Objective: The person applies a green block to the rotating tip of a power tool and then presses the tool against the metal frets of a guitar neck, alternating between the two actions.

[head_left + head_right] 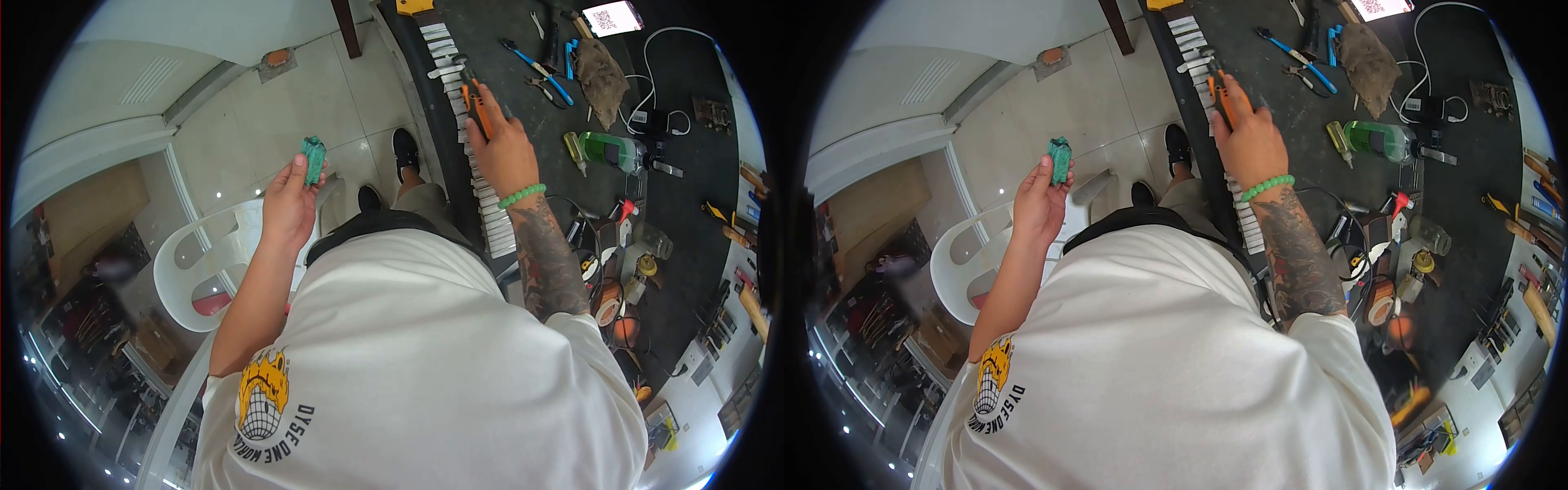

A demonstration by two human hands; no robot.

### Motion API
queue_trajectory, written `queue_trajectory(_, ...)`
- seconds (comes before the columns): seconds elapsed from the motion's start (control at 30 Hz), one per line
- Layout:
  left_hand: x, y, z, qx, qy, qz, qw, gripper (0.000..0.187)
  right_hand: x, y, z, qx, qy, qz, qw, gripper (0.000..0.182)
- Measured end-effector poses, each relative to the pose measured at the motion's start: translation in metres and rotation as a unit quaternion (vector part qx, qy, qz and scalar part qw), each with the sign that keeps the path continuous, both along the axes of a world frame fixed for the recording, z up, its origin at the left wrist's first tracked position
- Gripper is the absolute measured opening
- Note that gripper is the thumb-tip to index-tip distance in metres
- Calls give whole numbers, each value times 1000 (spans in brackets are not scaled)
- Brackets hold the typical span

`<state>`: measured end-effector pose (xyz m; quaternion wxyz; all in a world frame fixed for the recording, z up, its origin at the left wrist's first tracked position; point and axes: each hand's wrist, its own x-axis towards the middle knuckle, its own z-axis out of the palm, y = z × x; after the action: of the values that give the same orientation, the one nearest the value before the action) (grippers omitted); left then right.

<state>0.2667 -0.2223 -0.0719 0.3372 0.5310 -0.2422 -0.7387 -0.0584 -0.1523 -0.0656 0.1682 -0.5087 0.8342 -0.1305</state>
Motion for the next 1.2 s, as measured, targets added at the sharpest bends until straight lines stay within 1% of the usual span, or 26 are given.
queue_trajectory(0.2, -2, 0, -1, 3, 1, -1, 1000, 37, -7, 0, 5, 24, 10, -9, 1000, 65)
queue_trajectory(0.3, -2, 0, 0, 3, 0, 1, 1000, 37, 2, 2, 2, 3, 3, 5, 1000, 65)
queue_trajectory(0.5, -1, -1, 1, -1, 4, -1, 1000, 37, 22, -1, 12, 43, -12, 31, 999, 65)
queue_trajectory(0.67, 1, -1, 1, -5, 2, -3, 1000, 37, 2, 3, -1, -7, -11, 8, 1000, 66)
queue_trajectory(0.9, -8, -3, 4, 2, 7, -4, 1000, 39, -16, 1, 3, 22, 9, -14, 1000, 67)
queue_trajectory(0.97, -12, -5, 6, 1, 11, 2, 1000, 39, -11, 2, 10, 13, -12, -27, 999, 63)
queue_trajectory(1.0, -13, -6, 6, 2, 34, -2, 999, 38, -8, 4, 14, 11, -14, -25, 1000, 63)
queue_trajectory(1.03, -13, -7, 7, 3, 54, -4, 999, 37, -3, 6, 18, -7, -51, -21, 998, 62)
queue_trajectory(1.07, -13, -8, 7, 0, 49, 0, 999, 37, 3, 7, 23, -27, -90, -17, 995, 61)
queue_trajectory(1.1, -14, -10, 5, 3, 78, -2, 997, 36, 10, 7, 32, -29, -96, -14, 995, 61)
queue_trajectory(1.13, -15, -12, 4, 7, 107, -5, 994, 35, 18, 7, 44, -22, -179, -3, 984, 61)
queue_trajectory(1.17, -16, -13, 5, 4, 102, -4, 995, 35, 26, 7, 55, -15, -260, 8, 965, 60)
queue_trajectory(1.2, -18, -15, 5, 4, 127, -6, 992, 34, 34, 8, 64, -17, -264, 9, 964, 60)
